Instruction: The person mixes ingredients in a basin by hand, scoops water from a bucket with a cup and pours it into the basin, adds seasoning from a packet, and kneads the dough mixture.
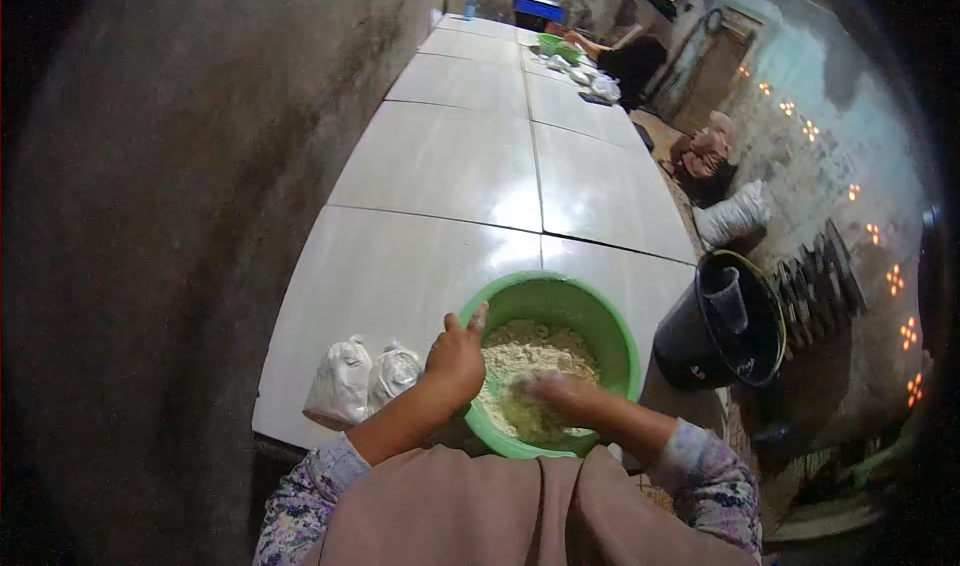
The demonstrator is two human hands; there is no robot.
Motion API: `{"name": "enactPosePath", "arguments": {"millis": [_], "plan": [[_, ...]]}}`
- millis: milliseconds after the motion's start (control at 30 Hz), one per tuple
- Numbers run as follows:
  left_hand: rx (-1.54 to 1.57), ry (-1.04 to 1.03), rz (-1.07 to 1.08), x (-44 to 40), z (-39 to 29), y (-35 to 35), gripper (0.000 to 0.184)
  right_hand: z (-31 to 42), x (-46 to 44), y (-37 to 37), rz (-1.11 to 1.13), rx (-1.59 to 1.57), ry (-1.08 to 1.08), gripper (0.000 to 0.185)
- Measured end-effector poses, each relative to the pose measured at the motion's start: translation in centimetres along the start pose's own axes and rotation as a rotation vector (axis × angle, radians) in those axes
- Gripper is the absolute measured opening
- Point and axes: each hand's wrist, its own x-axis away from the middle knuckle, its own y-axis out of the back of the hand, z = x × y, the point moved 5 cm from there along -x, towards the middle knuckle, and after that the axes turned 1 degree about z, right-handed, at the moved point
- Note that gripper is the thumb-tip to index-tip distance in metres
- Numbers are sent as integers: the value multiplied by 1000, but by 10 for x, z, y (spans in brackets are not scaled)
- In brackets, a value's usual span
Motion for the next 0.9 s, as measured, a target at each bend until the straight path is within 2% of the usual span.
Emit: {"name": "enactPosePath", "arguments": {"millis": [33,100,267,300,333,400,433,533,600,667,733,767,800,867,900], "plan": [[-20,-43,-11,1,-1,3,75,13,-4,0,-19,-9,-10,57],[-33,-60,-12,0,-2,2,75,39,-14,8,107,542,-64,51],[-44,-75,-27,1,-1,1,75,73,-15,66,-212,583,118,44],[-30,-60,-25,1,0,2,74,79,-13,75,-145,576,-19,41],[-30,-58,-26,0,0,2,74,67,-16,75,-145,577,-17,41],[-20,-89,-35,0,0,1,74,41,-20,71,-79,388,90,47],[-47,-97,-72,0,1,-1,74,36,-19,70,-78,385,88,47],[0,-84,-45,-3,3,-3,73,22,-17,64,136,411,-84,64],[-22,-102,-59,-1,3,-2,72,31,-14,50,191,321,-5,64],[-19,-120,-76,0,2,-1,71,59,0,16,333,634,72,58],[-18,-92,-41,-3,1,-1,71,31,-7,-42,290,912,241,52],[-21,-93,-30,-1,-1,2,72,40,-5,-35,-4,808,432,45],[-24,-93,-16,0,-2,3,72,35,-11,-31,-4,805,429,45],[-25,-71,-9,-4,0,-1,74,10,-36,-18,190,691,168,40],[-31,-87,-22,-6,1,-1,75,-4,-36,-6,17,735,367,34]]}}
